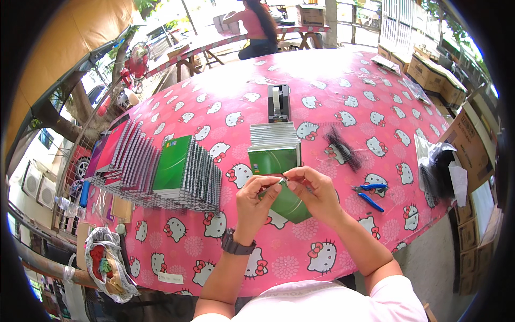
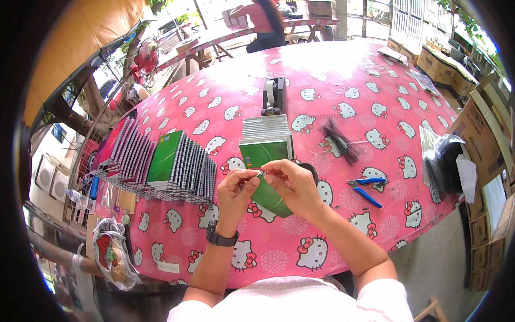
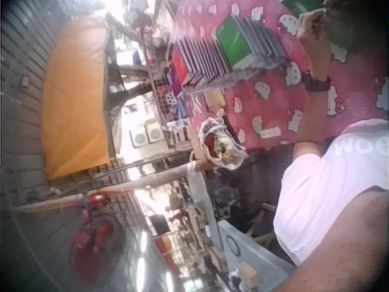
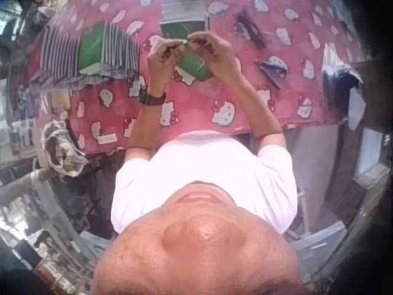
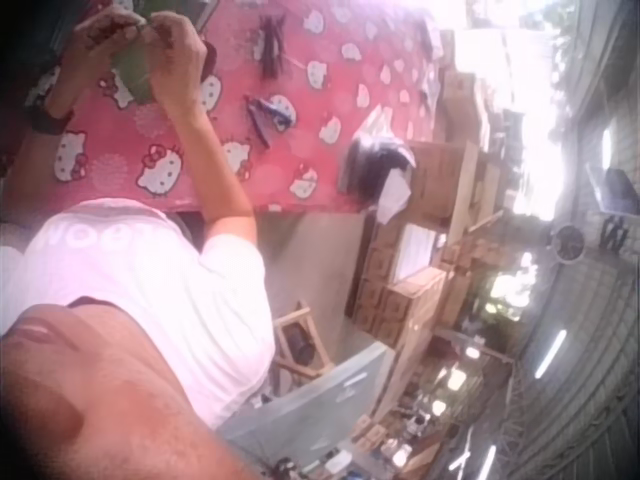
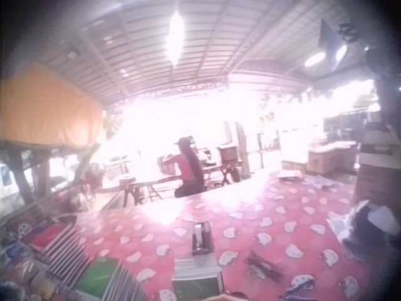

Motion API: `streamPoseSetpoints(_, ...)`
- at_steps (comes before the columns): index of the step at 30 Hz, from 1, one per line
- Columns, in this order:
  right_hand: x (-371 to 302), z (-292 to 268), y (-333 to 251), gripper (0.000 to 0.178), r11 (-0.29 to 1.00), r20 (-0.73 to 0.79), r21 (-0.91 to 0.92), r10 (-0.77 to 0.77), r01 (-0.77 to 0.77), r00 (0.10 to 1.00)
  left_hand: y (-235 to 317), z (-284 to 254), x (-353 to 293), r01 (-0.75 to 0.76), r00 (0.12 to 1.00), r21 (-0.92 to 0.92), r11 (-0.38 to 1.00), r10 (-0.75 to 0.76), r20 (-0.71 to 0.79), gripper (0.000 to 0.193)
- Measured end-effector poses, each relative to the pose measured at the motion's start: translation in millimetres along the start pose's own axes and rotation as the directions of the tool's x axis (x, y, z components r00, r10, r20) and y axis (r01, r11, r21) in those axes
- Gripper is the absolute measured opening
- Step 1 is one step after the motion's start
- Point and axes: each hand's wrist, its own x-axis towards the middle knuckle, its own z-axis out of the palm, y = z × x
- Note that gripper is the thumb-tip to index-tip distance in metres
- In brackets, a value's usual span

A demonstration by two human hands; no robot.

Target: The person inserts spiral wire bindings into green notebooks, secures them, and stacks the finished units. The person also handles a black dustpan and brush, moving them aside to access the work area.

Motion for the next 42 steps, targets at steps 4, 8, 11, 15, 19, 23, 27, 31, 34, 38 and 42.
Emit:
streamPoseSetpoints(4, 2, 8, -4, 0.026, 1.0, 0.041, -0.014, 0.011, -0.011, 0.999, 3, -6, -3, -0.045, 0.999, 0.027, 0.999, 0.045, -0.006, 0.014)
streamPoseSetpoints(8, 9, 10, -7, 0.028, 0.997, 0.058, -0.062, -0.031, 0.034, 0.998, 14, -5, -6, -0.096, 0.995, 0.129, 0.987, 0.099, -0.012, 0.014)
streamPoseSetpoints(11, 11, 8, -3, 0.03, 0.987, 0.085, -0.12, -0.098, 0.108, 0.992, 21, -8, -6, -0.132, 0.99, 0.198, 0.971, 0.137, -0.013, 0.013)
streamPoseSetpoints(15, 8, 14, -3, 0.034, 0.995, 0.086, 0.092, 0.033, -0.041, 0.996, 23, -12, -9, -0.186, 0.981, 0.203, 0.961, 0.192, -0.009, 0.014)
streamPoseSetpoints(19, 9, 12, 0, 0.033, 0.996, 0.126, 0.093, -0.008, -0.003, 0.992, 24, -15, -13, -0.183, 0.982, 0.242, 0.953, 0.19, -0.002, 0.014)
streamPoseSetpoints(23, 8, 12, -17, 0.028, 0.996, 0.149, -0.079, -0.029, 0.042, 0.988, 27, -16, -17, -0.133, 0.988, 0.246, 0.96, 0.148, -0.045, 0.014)
streamPoseSetpoints(27, 9, 22, -22, 0.021, 0.977, 0.11, -0.117, -0.167, 0.179, 0.98, 22, -14, -20, -0.023, 0.991, 0.089, 0.996, 0.035, -0.13, 0.021)
streamPoseSetpoints(31, 13, 24, -24, 0.024, 0.982, 0.108, -0.108, -0.144, 0.156, 0.984, 28, -22, -17, -0.054, 0.99, 0.241, 0.969, 0.084, -0.112, 0.033)
streamPoseSetpoints(34, 28, 26, -30, 0.03, 0.976, -0.083, -0.014, -0.216, 0.215, 0.973, 41, -77, 2, -0.138, 0.816, 0.237, 0.962, 0.246, -0.523, 0.031)
streamPoseSetpoints(38, 54, -9, 9, 0.033, 0.958, -0.102, -0.239, -0.189, 0.16, 0.977, 70, -139, 16, -0.097, 0.65, 0.215, 0.972, 0.225, -0.726, 0.039)
streamPoseSetpoints(42, 64, 5, 84, 0.031, 0.706, 0.129, -0.662, -0.222, 0.251, 0.966, 38, -164, 5, 0.333, 0.756, 0.615, 0.715, 0.188, -0.627, 0.036)
